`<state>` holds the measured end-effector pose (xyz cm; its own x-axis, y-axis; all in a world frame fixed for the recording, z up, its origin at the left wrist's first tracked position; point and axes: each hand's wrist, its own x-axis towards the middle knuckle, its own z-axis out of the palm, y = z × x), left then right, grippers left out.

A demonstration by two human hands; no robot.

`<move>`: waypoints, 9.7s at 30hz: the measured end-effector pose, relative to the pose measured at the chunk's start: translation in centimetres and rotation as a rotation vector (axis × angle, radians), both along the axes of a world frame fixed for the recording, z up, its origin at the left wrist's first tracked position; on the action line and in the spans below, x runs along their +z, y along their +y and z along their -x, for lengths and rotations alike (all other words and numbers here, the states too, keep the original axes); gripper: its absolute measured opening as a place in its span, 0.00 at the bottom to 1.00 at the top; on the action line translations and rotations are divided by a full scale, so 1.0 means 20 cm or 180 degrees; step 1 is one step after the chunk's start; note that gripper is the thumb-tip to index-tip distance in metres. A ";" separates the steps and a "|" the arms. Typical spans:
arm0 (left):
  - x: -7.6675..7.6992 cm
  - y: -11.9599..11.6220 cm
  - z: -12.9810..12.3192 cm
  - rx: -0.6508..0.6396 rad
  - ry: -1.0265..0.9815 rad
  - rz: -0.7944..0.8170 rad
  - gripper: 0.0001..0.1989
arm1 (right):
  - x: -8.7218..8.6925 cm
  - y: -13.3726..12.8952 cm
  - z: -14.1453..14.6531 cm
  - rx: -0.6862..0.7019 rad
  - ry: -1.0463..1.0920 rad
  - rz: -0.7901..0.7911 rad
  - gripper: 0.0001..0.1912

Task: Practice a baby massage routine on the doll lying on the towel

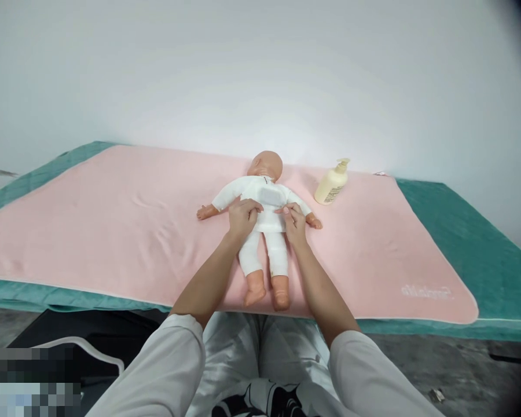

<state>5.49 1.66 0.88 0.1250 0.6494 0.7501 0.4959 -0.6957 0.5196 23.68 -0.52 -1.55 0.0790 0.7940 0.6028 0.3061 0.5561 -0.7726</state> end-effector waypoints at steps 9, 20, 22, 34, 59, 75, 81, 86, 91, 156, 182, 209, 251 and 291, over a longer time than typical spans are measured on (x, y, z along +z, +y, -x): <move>0.00 -0.02 0.02 -0.0606 0.0571 0.0396 0.16 | 0.00 -0.06 0.00 0.0283 -0.0331 0.0108 0.25; 0.02 -0.02 0.01 -0.0374 0.1024 0.0809 0.15 | -0.01 -0.04 0.00 0.0340 -0.0502 0.0261 0.28; 0.01 -0.03 0.01 -0.0395 0.0932 0.0637 0.15 | 0.00 -0.05 0.00 0.0285 -0.0541 0.0223 0.27; 0.03 -0.02 0.00 -0.0124 0.0982 0.0263 0.15 | -0.01 -0.04 0.00 0.0131 -0.0461 0.0028 0.21; 0.03 -0.01 -0.01 -0.0081 0.1143 0.0615 0.16 | -0.04 0.01 0.00 0.0141 -0.0791 0.0146 0.23; 0.09 0.01 -0.01 -0.0154 0.1121 0.0672 0.14 | -0.02 0.06 0.00 0.0107 -0.0567 0.0037 0.24; 0.15 0.12 -0.06 0.0095 0.1305 0.0586 0.17 | 0.00 0.18 -0.01 0.0201 -0.0707 -0.0169 0.25; 0.17 0.21 -0.07 0.0045 0.1715 0.0751 0.17 | -0.01 0.30 -0.01 0.0295 -0.0794 -0.0197 0.24; 0.14 0.24 -0.06 0.0115 0.1775 0.0828 0.17 | 0.00 0.38 -0.02 0.0352 -0.0962 -0.0107 0.23; 0.10 0.01 0.03 -0.0981 0.1108 0.0556 0.18 | 0.03 0.00 0.00 0.0517 -0.0719 -0.0050 0.27; 0.04 0.04 0.00 -0.0402 0.0851 0.0666 0.16 | 0.01 0.03 0.00 0.0495 -0.0440 0.0275 0.24; 0.04 0.06 0.00 -0.0007 0.0996 0.0699 0.16 | 0.00 0.04 -0.02 0.0267 -0.0986 0.0021 0.21; 0.16 0.26 -0.06 0.0317 0.1363 0.1333 0.14 | 0.07 0.34 0.01 0.0227 -0.1005 0.0167 0.30; 0.06 0.22 -0.03 0.0255 0.1073 0.0549 0.19 | 0.02 0.28 -0.01 0.0280 -0.0956 0.0249 0.30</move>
<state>5.99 6.09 1.98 0.2898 0.7800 0.5546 0.7080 -0.5646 0.4242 23.97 5.17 -1.23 -0.1642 0.8347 0.5256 0.4803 0.5331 -0.6965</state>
